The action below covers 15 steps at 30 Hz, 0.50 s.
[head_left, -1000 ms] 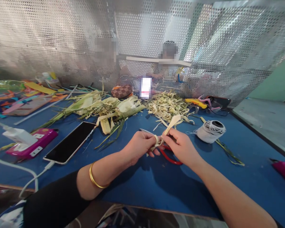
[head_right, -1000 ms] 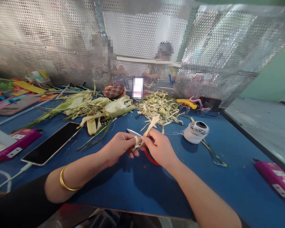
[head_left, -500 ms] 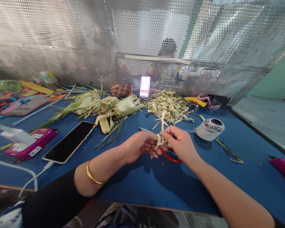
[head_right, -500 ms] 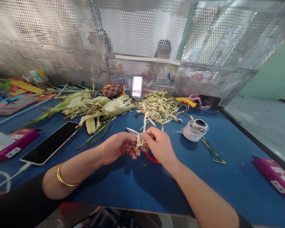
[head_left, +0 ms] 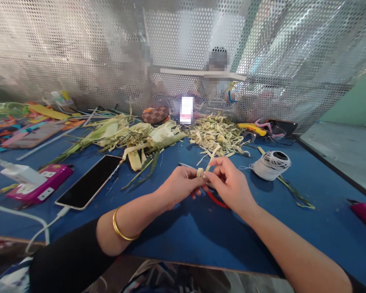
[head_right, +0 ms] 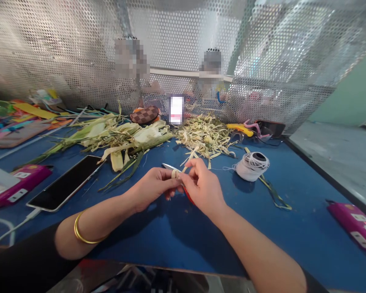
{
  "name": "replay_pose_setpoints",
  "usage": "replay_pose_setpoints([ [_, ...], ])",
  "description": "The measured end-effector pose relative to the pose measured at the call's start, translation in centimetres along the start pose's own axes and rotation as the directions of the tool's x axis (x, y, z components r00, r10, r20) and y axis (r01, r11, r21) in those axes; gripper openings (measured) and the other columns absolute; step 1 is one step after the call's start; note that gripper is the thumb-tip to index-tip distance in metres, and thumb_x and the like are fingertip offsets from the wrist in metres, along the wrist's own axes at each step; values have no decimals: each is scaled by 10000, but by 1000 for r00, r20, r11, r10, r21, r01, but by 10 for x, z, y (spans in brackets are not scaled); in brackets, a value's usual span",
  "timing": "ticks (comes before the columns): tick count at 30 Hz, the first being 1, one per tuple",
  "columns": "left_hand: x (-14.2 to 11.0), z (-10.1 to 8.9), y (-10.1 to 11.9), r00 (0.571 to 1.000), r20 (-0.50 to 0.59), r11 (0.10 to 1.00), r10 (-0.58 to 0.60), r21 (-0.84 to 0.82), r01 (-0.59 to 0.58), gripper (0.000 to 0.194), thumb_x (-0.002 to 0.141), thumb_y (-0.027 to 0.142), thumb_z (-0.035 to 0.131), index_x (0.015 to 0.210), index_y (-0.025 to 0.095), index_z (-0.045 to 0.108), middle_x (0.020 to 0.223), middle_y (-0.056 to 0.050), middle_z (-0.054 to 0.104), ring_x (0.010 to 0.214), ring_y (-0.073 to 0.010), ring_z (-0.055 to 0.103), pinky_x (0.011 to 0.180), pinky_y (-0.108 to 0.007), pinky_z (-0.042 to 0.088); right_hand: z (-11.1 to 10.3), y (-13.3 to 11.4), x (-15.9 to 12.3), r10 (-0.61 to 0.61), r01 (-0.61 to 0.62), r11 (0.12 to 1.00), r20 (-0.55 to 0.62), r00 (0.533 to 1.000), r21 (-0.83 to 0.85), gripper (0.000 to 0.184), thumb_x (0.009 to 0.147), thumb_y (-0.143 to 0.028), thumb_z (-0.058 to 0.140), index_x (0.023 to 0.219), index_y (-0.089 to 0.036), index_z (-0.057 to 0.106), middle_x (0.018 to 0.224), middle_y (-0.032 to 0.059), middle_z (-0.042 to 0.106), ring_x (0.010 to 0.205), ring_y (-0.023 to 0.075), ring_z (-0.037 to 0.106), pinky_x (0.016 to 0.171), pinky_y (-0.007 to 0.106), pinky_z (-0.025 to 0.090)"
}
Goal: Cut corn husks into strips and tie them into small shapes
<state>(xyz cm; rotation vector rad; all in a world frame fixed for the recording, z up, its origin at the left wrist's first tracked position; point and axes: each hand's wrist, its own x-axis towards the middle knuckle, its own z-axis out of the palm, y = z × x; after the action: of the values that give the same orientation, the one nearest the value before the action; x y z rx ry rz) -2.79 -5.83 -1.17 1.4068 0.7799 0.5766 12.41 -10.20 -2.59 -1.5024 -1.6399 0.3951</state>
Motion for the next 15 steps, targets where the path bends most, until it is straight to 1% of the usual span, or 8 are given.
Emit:
replay_pose_setpoints([
  [1,0,-1,0,1000,7,1000,-2,9,2,191,720,296,603,690,111,641,637,-15,606,491,-65,464,450,-190,385,-1,1,0,-50,51,998,27,998,-26,280,836,-349,548,1071,-196,557,615,-39,577,530,121,524,535,229,390],
  [2,1,-1,-1,1000,15,1000,-5,23,5,178,722,280,596,685,112,638,633,-12,603,490,-65,465,450,-189,388,-1,1,0,-91,94,994,56,994,-50,290,842,-335,545,1099,-203,569,651,-27,600,549,123,537,544,229,393],
  [3,1,-1,-2,1000,21,999,-11,41,10,153,720,253,585,682,114,636,631,-8,603,488,-64,467,449,-188,388,-1,2,-1,-121,127,990,83,989,-68,265,849,-322,539,1082,-212,597,692,-13,625,572,124,552,555,229,398],
  [5,1,0,-3,999,33,997,-25,77,23,110,709,193,554,674,121,629,628,-2,606,484,-63,471,448,-184,388,-1,2,-1,-161,171,981,114,980,-89,189,861,-299,524,978,-218,648,745,5,663,614,127,578,582,227,408],
  [7,1,0,-4,998,45,994,-40,102,36,99,703,171,541,667,127,621,627,2,611,486,-62,476,451,-180,389,0,1,-2,-186,197,974,107,977,-109,164,870,-278,509,901,-214,656,707,1,665,613,126,581,586,224,404],
  [10,0,0,-2,997,50,993,-51,113,45,102,710,213,571,682,130,624,638,1,619,511,-66,499,465,-175,393,2,-1,-3,-178,183,976,51,983,-118,162,869,-257,493,814,-204,636,593,-20,619,550,116,547,550,217,384],
  [13,0,-1,0,998,32,994,-54,97,51,141,716,268,601,717,131,635,660,-4,630,533,-73,520,485,-178,406,3,-4,-4,-123,122,990,-10,992,-64,165,851,-257,496,761,-193,620,551,-30,580,488,100,494,500,209,363],
  [15,1,-1,-1,999,30,996,-44,78,42,166,735,293,593,709,132,626,658,-5,627,532,-73,523,492,-181,411,4,-5,-2,-82,82,996,-23,996,-23,163,835,-260,504,738,-189,615,538,-34,559,480,98,479,485,206,359],
])
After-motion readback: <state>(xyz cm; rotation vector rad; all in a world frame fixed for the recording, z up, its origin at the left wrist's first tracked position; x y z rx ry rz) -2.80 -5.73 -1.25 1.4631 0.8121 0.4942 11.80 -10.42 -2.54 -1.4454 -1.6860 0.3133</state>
